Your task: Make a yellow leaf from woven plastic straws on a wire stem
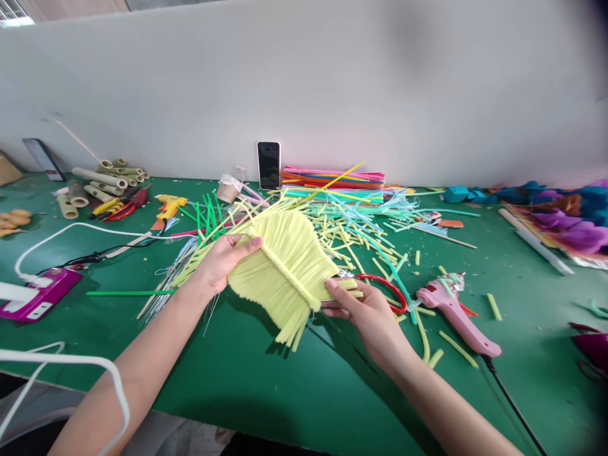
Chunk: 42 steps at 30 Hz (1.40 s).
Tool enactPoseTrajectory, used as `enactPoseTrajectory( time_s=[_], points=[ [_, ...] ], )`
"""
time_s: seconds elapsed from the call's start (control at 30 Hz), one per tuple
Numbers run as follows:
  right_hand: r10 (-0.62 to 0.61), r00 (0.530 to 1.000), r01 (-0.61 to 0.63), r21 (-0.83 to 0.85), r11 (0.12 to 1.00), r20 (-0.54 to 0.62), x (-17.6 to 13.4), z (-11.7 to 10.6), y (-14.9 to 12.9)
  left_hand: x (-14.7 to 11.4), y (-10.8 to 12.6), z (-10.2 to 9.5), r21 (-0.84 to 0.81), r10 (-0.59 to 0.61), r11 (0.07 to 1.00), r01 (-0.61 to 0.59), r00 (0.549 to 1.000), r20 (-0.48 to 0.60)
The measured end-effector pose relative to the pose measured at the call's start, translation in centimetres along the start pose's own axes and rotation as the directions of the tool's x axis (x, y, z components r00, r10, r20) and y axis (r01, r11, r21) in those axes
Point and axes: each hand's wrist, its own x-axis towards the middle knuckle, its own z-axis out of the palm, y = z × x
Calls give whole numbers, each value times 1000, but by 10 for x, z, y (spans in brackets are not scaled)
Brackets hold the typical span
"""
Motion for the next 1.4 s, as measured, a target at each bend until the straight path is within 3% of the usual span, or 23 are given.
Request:
enactPoseTrajectory(
  time_s=[0.1, 0.37, 0.47, 0.6, 0.8, 0.93, 1.07, 1.2, 1.4],
  points=[
    [-12, 1000, 12, 10, 1000, 4, -3, -4, 1, 0, 0, 0, 0, -3, 1000, 3, 1000, -14],
    [75, 985, -69, -42, 997, 159, -7, -20, -1, 0, 0, -1, -28, -18, 999, 18, 1000, 5],
    [38, 980, -28, -55, 998, 198, -3, -25, -2, 1, -3, -3, -29, -42, 999, 43, 999, 24],
    [-54, 984, 57, -11, 998, 172, 3, -27, -2, 3, -6, -3, -21, -53, 998, 53, 998, 17],
    [-77, 988, 87, -69, 994, 135, 2, -22, -1, 3, -5, 1, -2, -73, 997, 73, 997, 19],
    [-26, 987, 30, -21, 999, 159, 0, -22, -1, 2, -5, 1, -2, -72, 997, 72, 997, 24],
    [65, 963, -99, 117, 988, 263, -1, -25, -3, 3, -7, -1, -16, -79, 997, 80, 996, 39],
    [130, 952, -201, 243, 949, 278, -1, -23, -4, 5, -8, -2, -49, -61, 997, 64, 997, 48],
    [113, 972, -165, 252, 954, 207, 1, -20, 1, 5, -7, 0, -47, -76, 996, 78, 996, 51]
  ],
)
